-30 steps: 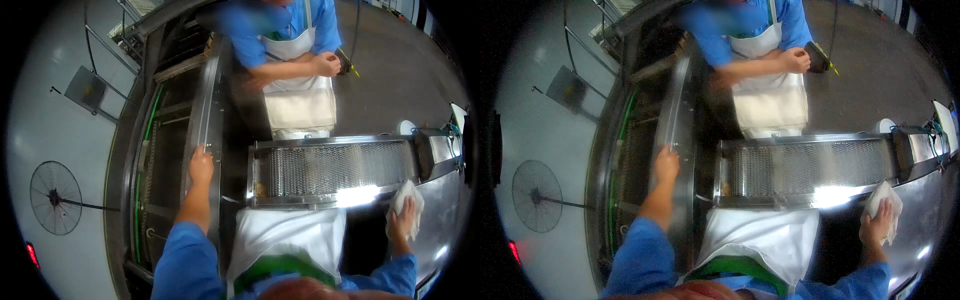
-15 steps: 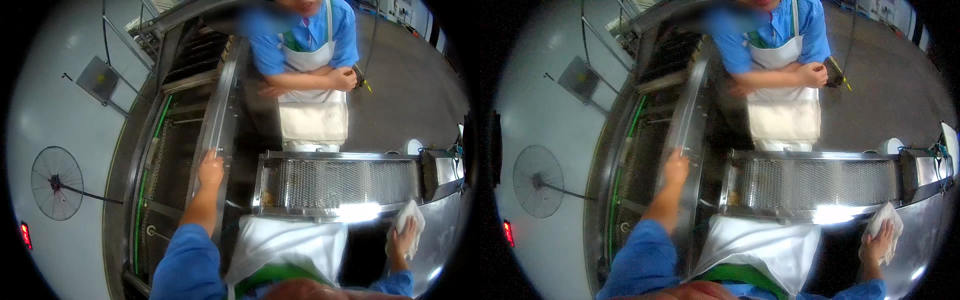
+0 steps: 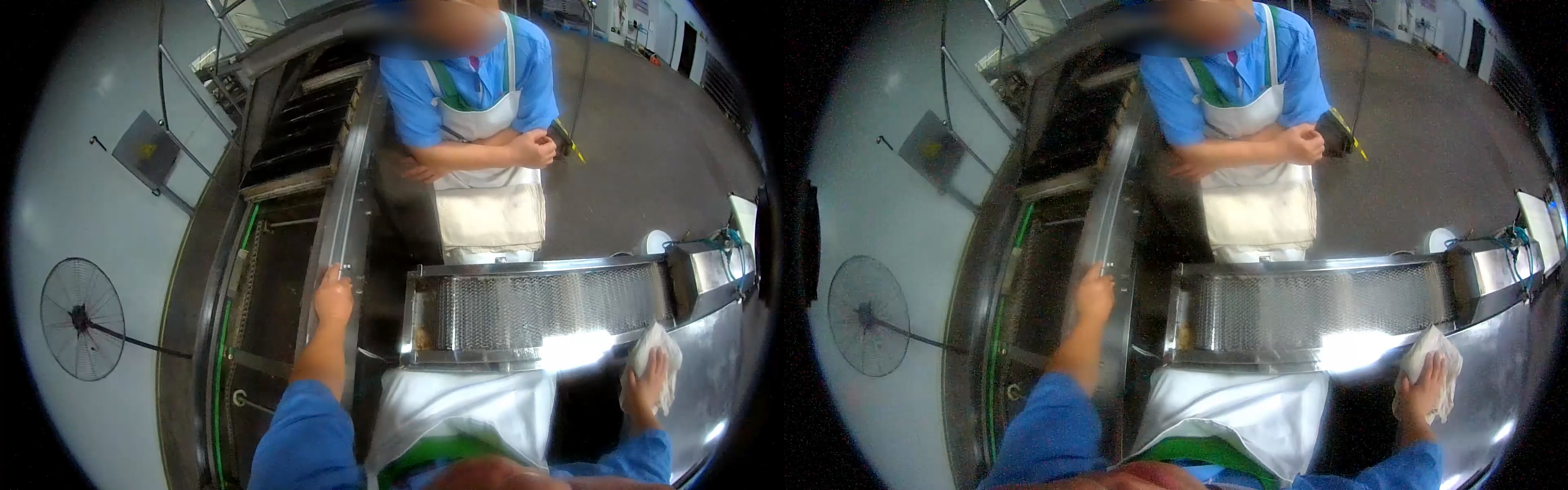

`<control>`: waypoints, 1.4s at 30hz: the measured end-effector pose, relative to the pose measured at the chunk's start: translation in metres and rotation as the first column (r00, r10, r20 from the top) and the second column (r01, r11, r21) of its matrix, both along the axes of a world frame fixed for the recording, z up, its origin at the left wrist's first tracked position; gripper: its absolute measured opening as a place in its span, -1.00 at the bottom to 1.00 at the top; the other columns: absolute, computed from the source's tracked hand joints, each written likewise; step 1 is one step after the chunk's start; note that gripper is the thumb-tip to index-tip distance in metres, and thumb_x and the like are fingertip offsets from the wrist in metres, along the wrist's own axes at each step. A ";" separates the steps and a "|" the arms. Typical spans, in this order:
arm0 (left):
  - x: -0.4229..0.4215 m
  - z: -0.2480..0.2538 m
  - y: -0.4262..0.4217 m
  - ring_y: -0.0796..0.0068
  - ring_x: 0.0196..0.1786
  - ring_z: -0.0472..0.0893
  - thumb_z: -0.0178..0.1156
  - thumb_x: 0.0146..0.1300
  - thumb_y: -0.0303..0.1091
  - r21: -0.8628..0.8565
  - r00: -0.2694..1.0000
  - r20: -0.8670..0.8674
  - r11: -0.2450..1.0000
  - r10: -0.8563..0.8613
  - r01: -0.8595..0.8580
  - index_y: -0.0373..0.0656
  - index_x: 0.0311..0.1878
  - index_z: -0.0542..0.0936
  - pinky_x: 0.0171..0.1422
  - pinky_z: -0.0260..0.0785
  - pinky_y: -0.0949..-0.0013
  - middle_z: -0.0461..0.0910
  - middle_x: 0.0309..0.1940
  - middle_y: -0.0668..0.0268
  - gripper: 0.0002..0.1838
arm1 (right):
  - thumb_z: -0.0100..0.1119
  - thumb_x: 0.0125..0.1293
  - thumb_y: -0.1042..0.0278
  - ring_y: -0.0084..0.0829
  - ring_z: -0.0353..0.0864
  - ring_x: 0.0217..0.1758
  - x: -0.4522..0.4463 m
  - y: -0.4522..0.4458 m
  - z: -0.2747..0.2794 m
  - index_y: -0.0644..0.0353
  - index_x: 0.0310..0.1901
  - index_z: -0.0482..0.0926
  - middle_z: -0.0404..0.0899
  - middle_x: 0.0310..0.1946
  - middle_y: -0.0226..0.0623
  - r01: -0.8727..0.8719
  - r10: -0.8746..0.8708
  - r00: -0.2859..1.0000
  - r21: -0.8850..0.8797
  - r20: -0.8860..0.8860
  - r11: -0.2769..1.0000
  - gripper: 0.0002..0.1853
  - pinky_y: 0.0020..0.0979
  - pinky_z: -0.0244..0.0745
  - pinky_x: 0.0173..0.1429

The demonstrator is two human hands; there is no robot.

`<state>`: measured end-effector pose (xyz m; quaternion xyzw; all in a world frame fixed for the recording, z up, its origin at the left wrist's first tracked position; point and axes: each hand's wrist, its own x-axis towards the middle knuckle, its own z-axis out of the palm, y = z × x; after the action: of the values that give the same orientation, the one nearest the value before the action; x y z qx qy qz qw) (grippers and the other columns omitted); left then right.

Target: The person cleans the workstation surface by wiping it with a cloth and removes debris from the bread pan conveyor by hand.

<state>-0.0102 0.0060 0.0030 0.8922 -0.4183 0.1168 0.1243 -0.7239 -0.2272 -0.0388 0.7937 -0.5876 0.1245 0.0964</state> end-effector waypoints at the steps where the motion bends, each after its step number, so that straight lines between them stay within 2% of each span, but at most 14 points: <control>1: 0.006 -0.009 0.001 0.12 0.25 0.55 0.32 0.09 -0.42 -0.011 1.000 0.011 1.000 -0.005 0.005 -0.15 -0.33 0.73 0.23 0.48 0.17 0.54 0.22 0.12 -0.92 | 0.39 -0.03 0.32 0.15 0.14 0.50 0.006 0.002 0.006 0.19 0.37 0.28 0.26 0.41 -0.01 0.004 -0.004 1.000 -0.003 0.001 1.000 -0.14 0.04 0.08 0.53; 3: 0.019 -0.025 0.003 0.12 0.25 0.55 0.33 0.09 -0.42 -0.027 1.000 0.005 1.000 -0.003 0.003 -0.15 -0.33 0.73 0.23 0.48 0.17 0.54 0.22 0.13 -0.92 | 0.38 -0.01 0.33 0.15 0.13 0.50 0.014 0.010 0.024 0.20 0.38 0.25 0.24 0.42 0.00 0.036 -0.038 0.999 0.091 0.013 0.995 -0.14 0.03 0.07 0.54; 8: 0.015 -0.027 0.004 0.14 0.24 0.56 0.33 0.09 -0.41 -0.043 0.999 0.046 0.999 -0.003 0.005 -0.12 -0.34 0.74 0.21 0.49 0.17 0.54 0.22 0.16 -0.92 | 0.36 0.03 0.40 0.11 0.07 0.54 0.022 0.014 0.032 0.22 0.41 0.24 0.17 0.46 0.02 0.062 -0.060 0.998 0.138 -0.019 0.988 -0.15 -0.04 0.00 0.58; 10: 0.016 -0.025 0.003 0.14 0.23 0.57 0.32 0.09 -0.40 -0.034 0.999 0.044 0.999 -0.010 0.012 -0.12 -0.33 0.75 0.20 0.50 0.17 0.55 0.22 0.18 -0.91 | 0.39 -0.03 0.38 0.12 0.12 0.51 0.024 0.014 0.035 0.22 0.37 0.27 0.25 0.42 -0.05 0.056 -0.056 0.998 0.105 0.001 0.993 -0.15 -0.01 0.04 0.56; 13: 0.008 -0.013 0.000 0.15 0.22 0.57 0.33 0.09 -0.39 0.027 0.999 0.018 0.999 0.037 -0.038 -0.13 -0.31 0.75 0.19 0.50 0.18 0.55 0.21 0.18 -0.89 | 0.41 -0.05 0.43 0.12 0.11 0.52 0.022 0.015 0.033 0.20 0.36 0.28 0.24 0.43 -0.05 0.061 -0.064 0.997 0.095 0.032 0.994 -0.14 -0.01 0.03 0.56; 20: 0.014 -0.021 0.001 0.12 0.23 0.57 0.33 0.09 -0.39 -0.021 0.997 0.067 0.999 -0.027 0.028 -0.17 -0.28 0.75 0.17 0.51 0.16 0.55 0.20 0.13 -0.86 | 0.41 -0.05 0.40 0.10 0.07 0.54 0.034 0.018 0.044 0.22 0.38 0.26 0.23 0.43 -0.03 0.093 -0.100 0.994 0.153 0.037 0.984 -0.13 -0.01 0.01 0.58; 23: 0.004 -0.005 0.001 0.09 0.21 0.57 0.32 0.10 -0.42 0.021 0.997 0.082 1.000 0.000 -0.002 -0.19 -0.28 0.74 0.17 0.51 0.14 0.56 0.18 0.09 -0.87 | 0.42 -0.05 0.40 0.10 0.06 0.55 0.019 0.011 0.025 0.22 0.38 0.25 0.23 0.43 -0.02 0.068 -0.074 0.996 0.107 0.055 0.992 -0.11 -0.01 0.00 0.58; 25: 0.003 -0.008 0.002 0.06 0.22 0.57 0.29 0.10 -0.45 -0.014 1.000 -0.006 1.000 -0.006 0.006 -0.19 -0.28 0.73 0.18 0.50 0.14 0.55 0.19 0.08 -0.88 | 0.41 -0.06 0.39 0.11 0.06 0.54 0.020 0.009 0.028 0.23 0.38 0.26 0.23 0.42 0.00 0.071 -0.077 0.996 0.120 0.043 0.990 -0.12 0.00 0.00 0.58; 27: 0.003 -0.010 0.002 0.06 0.22 0.56 0.29 0.11 -0.45 -0.017 1.000 -0.014 1.000 0.008 -0.008 -0.19 -0.29 0.72 0.19 0.50 0.13 0.53 0.21 0.08 -0.89 | 0.41 -0.06 0.39 0.12 0.07 0.54 0.020 0.010 0.029 0.24 0.37 0.27 0.24 0.42 0.01 0.070 -0.074 0.997 0.150 0.025 0.986 -0.13 0.01 0.00 0.58; 30: 0.005 -0.018 0.006 0.07 0.24 0.55 0.26 0.13 -0.45 -0.070 0.998 -0.066 0.997 0.023 -0.028 -0.18 -0.30 0.72 0.21 0.48 0.11 0.52 0.23 0.09 -0.90 | 0.40 -0.05 0.36 0.13 0.08 0.53 0.013 0.006 0.020 0.25 0.35 0.30 0.26 0.40 0.03 0.021 -0.026 0.999 0.086 0.047 0.996 -0.16 0.02 0.01 0.57; 32: 0.003 -0.007 0.001 0.08 0.23 0.56 0.27 0.13 -0.44 -0.002 1.000 -0.013 1.000 0.012 -0.012 -0.17 -0.31 0.71 0.18 0.49 0.12 0.54 0.21 0.09 -0.91 | 0.38 -0.01 0.33 0.13 0.10 0.51 0.007 0.003 0.010 0.27 0.35 0.30 0.27 0.40 0.03 0.016 -0.017 1.000 0.045 0.019 0.999 -0.18 0.03 0.02 0.56; 34: 0.005 -0.010 0.000 0.07 0.21 0.58 0.26 0.15 -0.43 0.009 1.000 0.022 1.000 0.014 -0.014 -0.16 -0.32 0.71 0.15 0.51 0.13 0.55 0.20 0.10 -0.92 | 0.38 0.00 0.33 0.14 0.11 0.51 0.016 0.007 0.022 0.27 0.34 0.30 0.27 0.40 0.03 0.026 -0.027 1.000 0.081 0.005 0.996 -0.19 0.03 0.03 0.56; 40: 0.015 -0.019 -0.001 0.05 0.19 0.59 0.23 0.19 -0.41 -0.028 0.998 0.061 0.999 -0.019 0.020 -0.17 -0.32 0.71 0.12 0.53 0.12 0.55 0.20 0.08 -0.89 | 0.39 -0.01 0.37 0.15 0.11 0.52 0.016 0.001 0.017 0.27 0.34 0.29 0.24 0.42 0.02 0.006 -0.007 1.000 0.035 0.030 0.999 -0.18 0.04 0.02 0.56; 42: 0.019 -0.036 0.001 0.05 0.17 0.60 0.23 0.19 -0.40 -0.162 0.996 0.087 0.987 0.025 -0.011 -0.20 -0.33 0.71 0.12 0.53 0.11 0.55 0.19 0.06 -0.89 | 0.40 -0.02 0.38 0.14 0.11 0.52 0.022 0.012 0.032 0.27 0.35 0.29 0.24 0.42 0.01 0.053 -0.054 0.998 0.121 0.011 0.991 -0.17 0.03 0.02 0.56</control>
<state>0.0087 0.0075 -0.0334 0.8768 -0.4045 0.1911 0.1764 -0.7021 -0.2153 -0.0067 0.7812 -0.6157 0.0917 0.0476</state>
